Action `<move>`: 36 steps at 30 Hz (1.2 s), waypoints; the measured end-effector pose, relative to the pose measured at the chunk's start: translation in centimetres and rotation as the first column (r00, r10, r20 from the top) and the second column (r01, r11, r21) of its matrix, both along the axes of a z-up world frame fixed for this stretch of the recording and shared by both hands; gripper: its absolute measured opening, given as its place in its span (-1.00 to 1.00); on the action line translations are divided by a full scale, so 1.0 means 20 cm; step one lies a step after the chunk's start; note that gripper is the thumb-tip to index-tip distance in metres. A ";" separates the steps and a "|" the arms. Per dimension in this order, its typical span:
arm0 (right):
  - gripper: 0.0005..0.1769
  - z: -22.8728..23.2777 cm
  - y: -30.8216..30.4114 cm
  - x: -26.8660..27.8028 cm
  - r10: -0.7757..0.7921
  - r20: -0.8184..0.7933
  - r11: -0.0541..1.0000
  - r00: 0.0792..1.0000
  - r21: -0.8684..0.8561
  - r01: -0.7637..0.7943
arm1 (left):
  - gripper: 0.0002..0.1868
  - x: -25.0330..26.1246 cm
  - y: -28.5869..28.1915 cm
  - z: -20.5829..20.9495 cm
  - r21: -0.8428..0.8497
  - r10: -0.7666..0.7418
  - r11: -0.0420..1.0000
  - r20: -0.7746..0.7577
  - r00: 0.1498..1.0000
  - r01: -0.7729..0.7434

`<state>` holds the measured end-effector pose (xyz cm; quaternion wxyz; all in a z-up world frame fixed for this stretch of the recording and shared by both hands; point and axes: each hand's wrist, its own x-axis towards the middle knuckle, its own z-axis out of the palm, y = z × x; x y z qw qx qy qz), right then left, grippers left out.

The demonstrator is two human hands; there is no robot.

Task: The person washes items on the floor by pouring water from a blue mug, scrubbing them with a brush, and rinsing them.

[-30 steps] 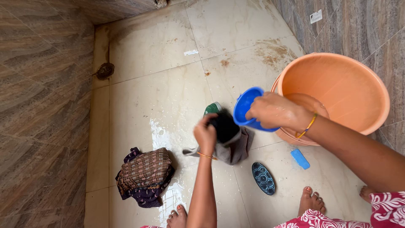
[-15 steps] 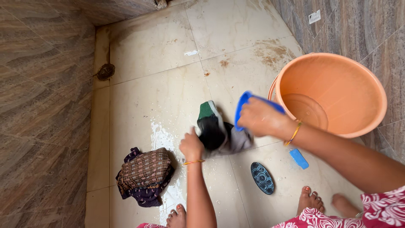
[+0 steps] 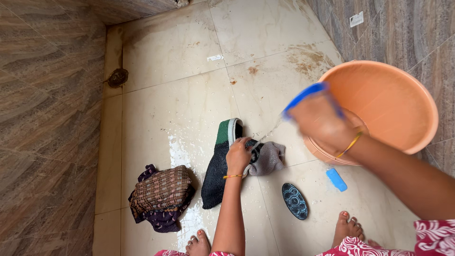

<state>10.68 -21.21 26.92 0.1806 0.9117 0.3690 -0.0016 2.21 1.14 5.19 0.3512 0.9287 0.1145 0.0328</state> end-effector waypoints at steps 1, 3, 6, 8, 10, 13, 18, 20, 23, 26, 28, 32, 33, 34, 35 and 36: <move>-0.80 -0.01 -0.07 0.07 -0.107 0.005 0.990 0.994 0.097 0.106 | -0.64 -0.01 0.02 -0.03 -0.008 0.024 1.000 -0.049 0.999 -0.025; -0.82 -0.04 -0.22 0.26 -0.294 0.048 0.952 0.955 0.109 0.287 | -0.63 -0.05 0.05 -0.13 -0.020 0.072 0.997 -0.147 0.986 -0.076; -0.75 -0.21 -0.43 0.52 -0.456 0.058 0.884 0.888 -0.084 0.460 | -0.55 -0.09 0.09 -0.33 0.035 0.143 0.990 -0.124 0.982 -0.139; -0.81 -0.40 -0.52 0.63 -0.545 -0.066 0.830 0.835 -0.184 0.527 | -0.43 -0.11 0.09 -0.45 0.086 0.142 0.988 -0.209 0.967 -0.126; -0.80 -0.60 -0.57 0.68 -0.626 -0.148 0.767 0.766 -0.294 0.570 | -0.33 -0.14 0.08 -0.53 0.120 0.149 0.985 -0.254 0.956 -0.121; -0.62 -0.84 -0.61 0.64 -0.733 -0.259 0.672 0.629 -0.421 0.610 | -0.24 -0.17 0.05 -0.60 0.129 0.160 0.983 -0.295 0.942 -0.127; -0.46 -1.01 -0.69 0.65 -0.673 -0.404 0.737 0.619 -0.309 0.601 | -0.28 -0.19 0.03 -0.70 0.148 0.096 0.988 -0.441 0.892 -0.033; -0.46 -1.06 -0.73 0.66 -0.664 -0.427 0.744 0.614 -0.296 0.599 | -0.29 -0.20 0.01 -0.73 0.186 0.093 0.983 -0.445 0.891 -0.010; -0.46 -1.13 -0.76 0.64 -0.642 -0.447 0.760 0.623 -0.264 0.594 | -0.33 -0.21 0.00 -0.75 0.217 0.089 0.976 -0.430 0.899 0.007; -0.46 -1.18 -0.75 0.64 -0.607 -0.453 0.785 0.652 -0.216 0.580 | -0.34 -0.21 0.00 -0.73 0.241 0.086 0.970 -0.441 0.893 0.025; -0.46 -1.23 -0.74 0.64 -0.593 -0.460 0.793 0.661 -0.192 0.578 | -0.33 -0.21 -0.01 -0.70 0.254 0.084 0.966 -0.449 0.889 0.037; -0.47 -1.32 -0.72 0.61 -0.586 -0.488 0.792 0.647 -0.175 0.585 | -0.31 -0.23 -0.02 -0.65 0.266 0.072 0.962 -0.446 0.892 0.056; -0.47 -1.33 -0.72 0.60 -0.582 -0.494 0.794 0.646 -0.170 0.584 | -0.30 -0.24 -0.01 -0.63 0.267 0.065 0.962 -0.443 0.894 0.062; -0.47 -1.33 -0.72 0.60 -0.580 -0.494 0.794 0.647 -0.168 0.583 | -0.28 -0.24 -0.01 -0.62 0.257 0.060 0.964 -0.454 0.889 0.067; -0.47 -1.33 -0.73 0.60 -0.577 -0.493 0.797 0.651 -0.165 0.581 | -0.26 -0.24 0.00 -0.61 0.247 0.054 0.966 -0.464 0.884 0.071; -0.47 -1.32 -0.72 0.60 -0.575 -0.490 0.799 0.656 -0.162 0.579 | -0.24 -0.24 0.00 -0.60 0.239 0.047 0.968 -0.475 0.879 0.078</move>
